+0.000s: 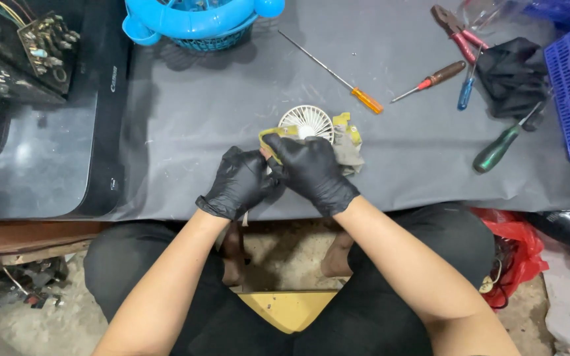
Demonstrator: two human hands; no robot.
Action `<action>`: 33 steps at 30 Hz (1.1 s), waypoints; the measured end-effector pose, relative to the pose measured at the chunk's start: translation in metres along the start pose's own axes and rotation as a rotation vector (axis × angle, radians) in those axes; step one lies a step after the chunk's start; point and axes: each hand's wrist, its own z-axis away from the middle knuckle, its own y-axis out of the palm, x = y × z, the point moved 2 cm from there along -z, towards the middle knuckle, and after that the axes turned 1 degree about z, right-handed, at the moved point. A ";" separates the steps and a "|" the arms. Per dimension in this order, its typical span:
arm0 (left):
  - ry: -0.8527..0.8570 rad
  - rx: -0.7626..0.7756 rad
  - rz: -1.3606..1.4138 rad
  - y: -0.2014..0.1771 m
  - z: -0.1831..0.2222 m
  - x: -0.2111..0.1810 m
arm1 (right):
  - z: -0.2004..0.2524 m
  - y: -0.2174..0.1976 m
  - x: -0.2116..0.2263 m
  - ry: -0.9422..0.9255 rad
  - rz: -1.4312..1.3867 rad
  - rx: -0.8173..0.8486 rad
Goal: Disassembling and cleaning the components of a small handheld electric fan using tools and a cloth.
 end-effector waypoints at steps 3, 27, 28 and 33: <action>-0.037 0.041 0.050 -0.011 0.002 -0.009 | 0.001 0.004 -0.019 0.109 0.036 0.034; 0.018 -0.060 0.030 -0.029 0.003 -0.025 | 0.007 -0.011 -0.045 0.180 0.194 0.006; 0.015 -0.066 0.031 -0.026 0.002 -0.025 | 0.005 -0.012 -0.024 0.094 0.138 0.046; 0.004 -0.106 -0.039 -0.010 0.008 -0.024 | 0.008 -0.022 -0.049 0.037 0.051 0.072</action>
